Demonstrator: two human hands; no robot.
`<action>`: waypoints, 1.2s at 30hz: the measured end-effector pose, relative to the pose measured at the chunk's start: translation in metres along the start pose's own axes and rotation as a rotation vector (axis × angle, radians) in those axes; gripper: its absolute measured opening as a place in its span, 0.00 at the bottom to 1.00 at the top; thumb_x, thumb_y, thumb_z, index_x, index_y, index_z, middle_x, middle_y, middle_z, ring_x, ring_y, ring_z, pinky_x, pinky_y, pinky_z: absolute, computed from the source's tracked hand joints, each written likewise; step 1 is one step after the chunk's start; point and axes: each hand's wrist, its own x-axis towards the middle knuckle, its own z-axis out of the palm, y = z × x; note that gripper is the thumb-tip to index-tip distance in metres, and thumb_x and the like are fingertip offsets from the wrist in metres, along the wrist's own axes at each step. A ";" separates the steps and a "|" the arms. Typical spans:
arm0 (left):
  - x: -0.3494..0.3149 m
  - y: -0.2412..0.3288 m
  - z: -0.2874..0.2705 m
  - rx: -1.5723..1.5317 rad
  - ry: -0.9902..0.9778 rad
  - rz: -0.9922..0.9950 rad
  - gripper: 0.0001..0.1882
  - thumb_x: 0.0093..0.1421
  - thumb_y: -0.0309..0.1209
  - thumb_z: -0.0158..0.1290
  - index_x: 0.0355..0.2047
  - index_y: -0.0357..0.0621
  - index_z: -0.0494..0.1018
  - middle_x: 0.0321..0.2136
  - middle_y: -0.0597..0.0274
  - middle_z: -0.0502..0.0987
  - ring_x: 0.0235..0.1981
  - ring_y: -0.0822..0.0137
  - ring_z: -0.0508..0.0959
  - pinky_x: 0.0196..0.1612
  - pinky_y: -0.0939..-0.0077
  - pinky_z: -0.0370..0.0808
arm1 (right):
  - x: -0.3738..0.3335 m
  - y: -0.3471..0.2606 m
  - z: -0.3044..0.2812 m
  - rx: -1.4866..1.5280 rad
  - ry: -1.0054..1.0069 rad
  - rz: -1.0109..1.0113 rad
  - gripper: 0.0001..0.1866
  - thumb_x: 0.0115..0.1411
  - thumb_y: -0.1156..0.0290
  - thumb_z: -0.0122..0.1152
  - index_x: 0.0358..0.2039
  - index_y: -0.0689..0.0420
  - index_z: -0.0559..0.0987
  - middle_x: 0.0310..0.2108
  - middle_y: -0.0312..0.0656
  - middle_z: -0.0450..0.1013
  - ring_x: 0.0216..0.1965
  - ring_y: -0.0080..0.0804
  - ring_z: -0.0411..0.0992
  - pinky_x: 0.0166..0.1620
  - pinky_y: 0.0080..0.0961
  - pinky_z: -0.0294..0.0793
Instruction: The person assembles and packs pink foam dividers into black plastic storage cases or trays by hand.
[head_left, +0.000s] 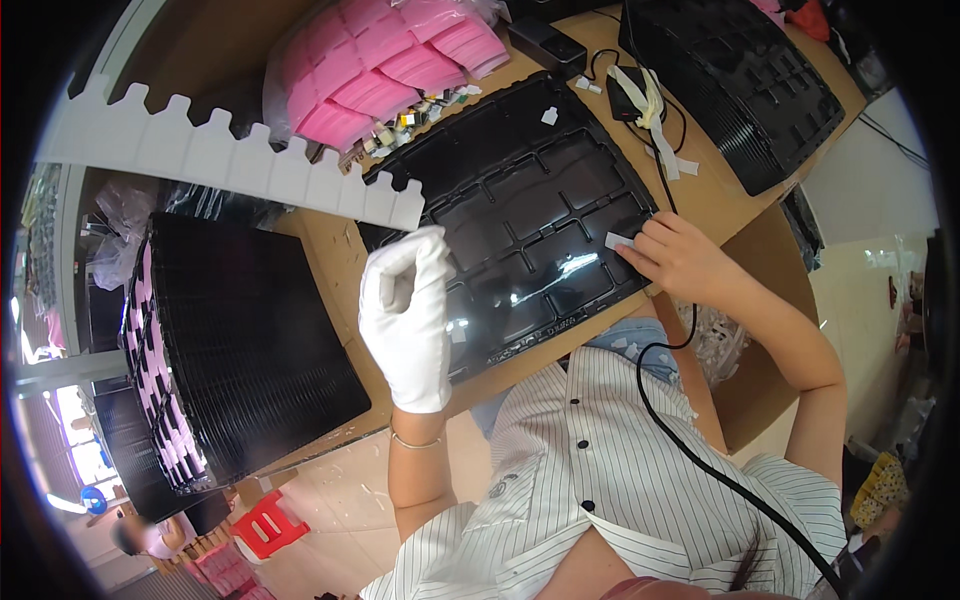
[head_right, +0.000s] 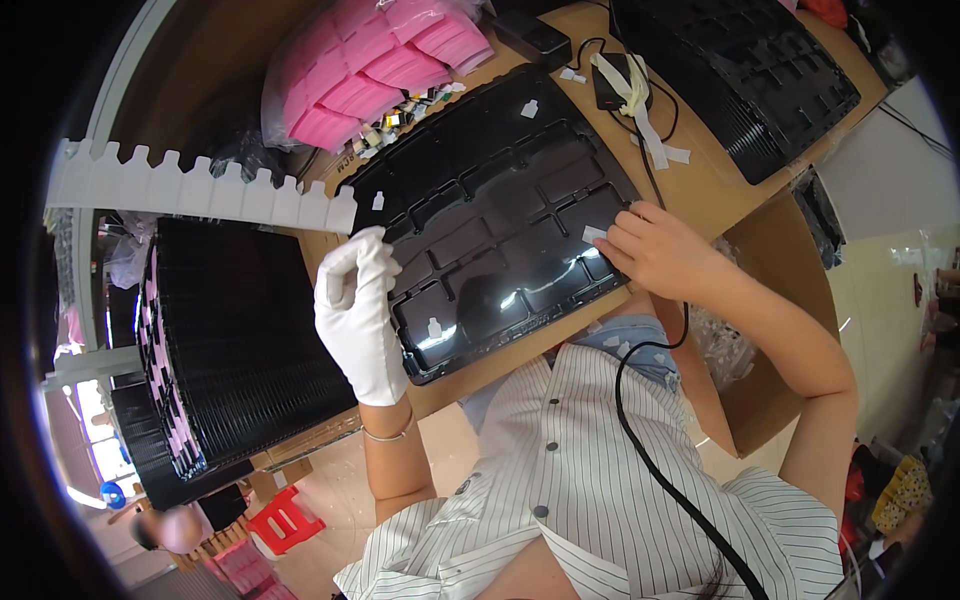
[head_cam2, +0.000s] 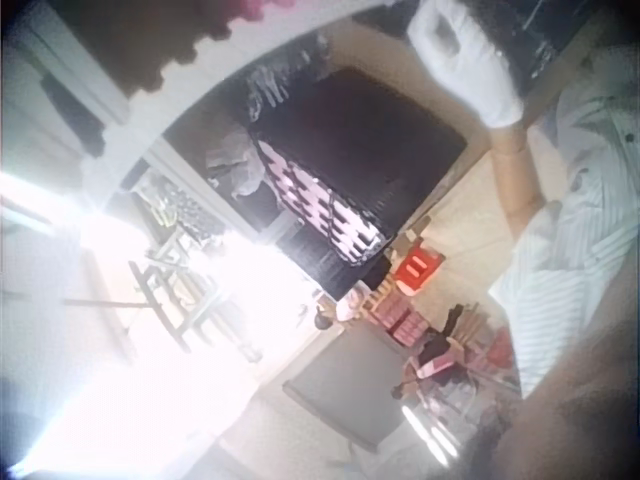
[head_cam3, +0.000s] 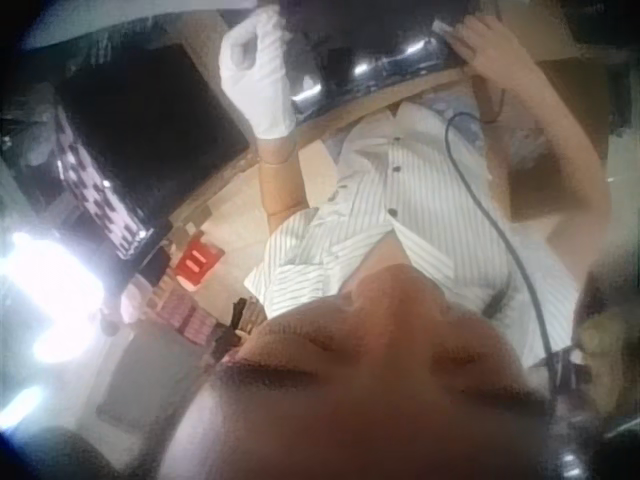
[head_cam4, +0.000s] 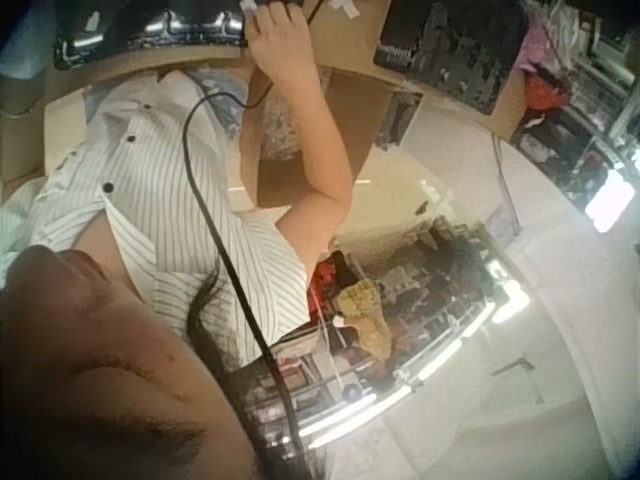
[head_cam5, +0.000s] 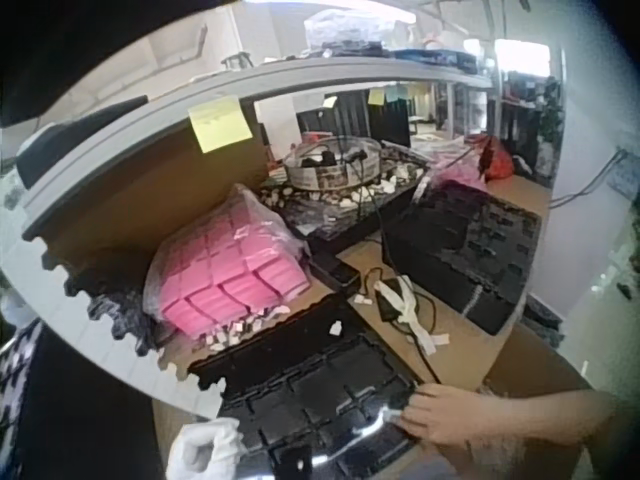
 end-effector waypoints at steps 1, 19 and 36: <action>-0.003 -0.006 -0.006 0.000 -0.001 -0.004 0.05 0.62 0.20 0.57 0.38 0.37 0.76 0.39 0.61 0.78 0.33 0.77 0.75 0.39 0.83 0.73 | -0.001 0.004 -0.001 0.036 -0.020 -0.055 0.19 0.48 0.73 0.59 0.41 0.64 0.80 0.30 0.34 0.68 0.37 0.31 0.68 0.50 0.27 0.67; -0.046 -0.073 -0.059 0.050 0.083 -0.249 0.03 0.64 0.22 0.55 0.38 0.38 0.76 0.41 0.60 0.78 0.35 0.75 0.75 0.42 0.81 0.73 | -0.007 -0.015 -0.024 0.644 -0.084 0.757 0.28 0.43 0.70 0.75 0.46 0.57 0.76 0.50 0.44 0.65 0.55 0.45 0.62 0.57 0.36 0.65; -0.062 -0.099 -0.074 0.150 0.028 -0.170 0.04 0.63 0.22 0.55 0.38 0.39 0.78 0.40 0.62 0.77 0.37 0.76 0.76 0.42 0.83 0.74 | -0.046 0.046 0.024 1.551 0.818 1.396 0.09 0.64 0.73 0.59 0.43 0.62 0.80 0.33 0.33 0.75 0.30 0.15 0.70 0.34 0.12 0.68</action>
